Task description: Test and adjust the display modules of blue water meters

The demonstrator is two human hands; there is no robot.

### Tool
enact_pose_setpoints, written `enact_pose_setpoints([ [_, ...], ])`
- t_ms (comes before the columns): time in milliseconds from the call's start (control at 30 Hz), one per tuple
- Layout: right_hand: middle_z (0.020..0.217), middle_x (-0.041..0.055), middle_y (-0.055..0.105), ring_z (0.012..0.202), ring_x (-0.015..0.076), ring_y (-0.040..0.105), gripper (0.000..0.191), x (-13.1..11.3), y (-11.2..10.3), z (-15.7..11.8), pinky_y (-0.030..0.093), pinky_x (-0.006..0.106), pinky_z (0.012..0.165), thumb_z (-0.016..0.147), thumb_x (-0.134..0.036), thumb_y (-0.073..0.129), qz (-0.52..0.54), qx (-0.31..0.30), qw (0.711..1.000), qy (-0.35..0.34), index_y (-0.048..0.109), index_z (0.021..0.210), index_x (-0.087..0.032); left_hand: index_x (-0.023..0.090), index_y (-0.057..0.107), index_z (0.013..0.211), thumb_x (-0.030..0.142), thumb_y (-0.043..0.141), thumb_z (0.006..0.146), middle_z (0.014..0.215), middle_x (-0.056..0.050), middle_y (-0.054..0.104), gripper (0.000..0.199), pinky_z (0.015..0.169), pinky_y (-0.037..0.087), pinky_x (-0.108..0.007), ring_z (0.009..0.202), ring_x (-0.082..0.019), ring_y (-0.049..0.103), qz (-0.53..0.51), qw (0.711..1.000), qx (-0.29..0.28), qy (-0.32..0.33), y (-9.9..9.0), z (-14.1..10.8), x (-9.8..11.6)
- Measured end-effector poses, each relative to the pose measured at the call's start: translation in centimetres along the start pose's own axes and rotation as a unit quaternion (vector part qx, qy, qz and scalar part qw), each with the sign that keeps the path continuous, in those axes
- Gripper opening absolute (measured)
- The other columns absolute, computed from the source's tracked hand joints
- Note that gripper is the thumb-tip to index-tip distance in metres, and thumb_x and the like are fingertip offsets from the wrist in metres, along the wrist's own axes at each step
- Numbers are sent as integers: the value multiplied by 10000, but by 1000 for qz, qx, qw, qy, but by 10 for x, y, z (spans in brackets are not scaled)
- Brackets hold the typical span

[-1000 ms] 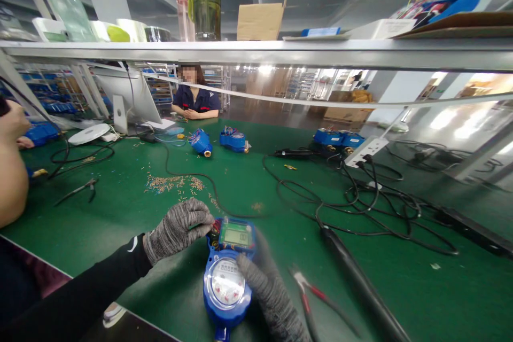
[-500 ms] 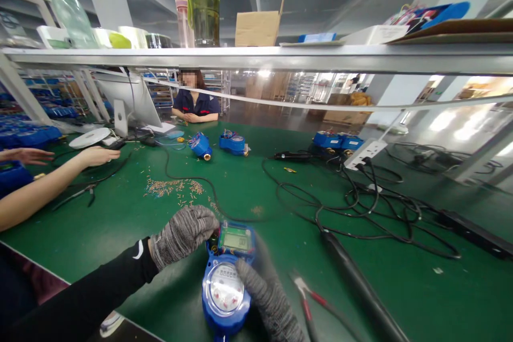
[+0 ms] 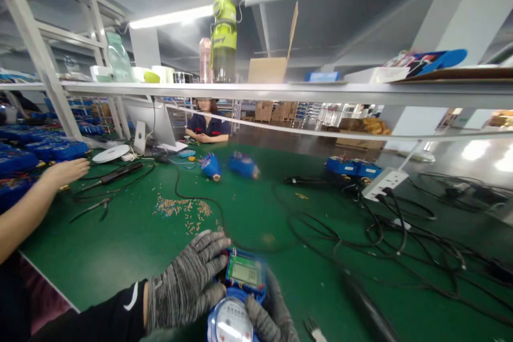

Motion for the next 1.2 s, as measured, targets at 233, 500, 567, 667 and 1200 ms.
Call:
enact_pose_setpoints([
  [233, 1389, 80, 614, 1336, 338, 506, 644, -33, 35, -26, 331, 529, 1157, 797, -368, 799, -41, 4, 998, -38, 566, 1392, -280, 116, 677, 1190, 369, 495, 986, 1337, -156, 643, 373, 1173, 378, -548, 1311, -298, 542, -164, 986, 13, -35, 6, 1, -17],
  [500, 1367, 81, 632, 1301, 322, 548, 716, -30, 35, -28, 359, 513, 1144, 808, -343, 798, -21, 17, 999, -18, 495, 1453, -280, 194, 711, 1059, 303, 690, 849, 1042, -68, 743, 238, 933, 565, -391, 997, -223, 690, -284, 916, 74, -274, 25, -17, -57],
  [567, 1347, 77, 647, 1298, 321, 549, 725, -32, 34, -28, 357, 500, 1146, 786, -359, 820, -20, 23, 999, -21, 516, 1440, -285, 191, 721, 969, 275, 685, 842, 976, -54, 747, 157, 899, 570, -373, 940, -213, 695, -283, 916, 60, -278, 25, -13, -57],
  [667, 1350, 76, 645, 1297, 332, 546, 759, -27, 32, -26, 375, 492, 1133, 766, -410, 833, 6, 21, 1000, -5, 512, 1445, -298, 192, 731, 929, 226, 675, 830, 977, -54, 747, 119, 928, 553, -405, 950, -223, 687, -261, 926, 80, -262, 21, -6, -55],
  [1200, 1357, 108, 634, 1302, 319, 546, 830, -11, 26, -19, 371, 464, 1129, 782, -393, 814, 62, 14, 998, 13, 400, 1488, -255, 194, 719, 1136, 211, 591, 917, 1091, -62, 738, 254, 967, 554, -370, 1026, -205, 679, -176, 974, 36, -138, 9, 13, -40],
])
Point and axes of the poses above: each hand's wrist, its own z-axis towards the middle knuckle, its own y-axis out of the palm, x = y × z, the point moved 7 cm from there along z, towards the middle knuckle
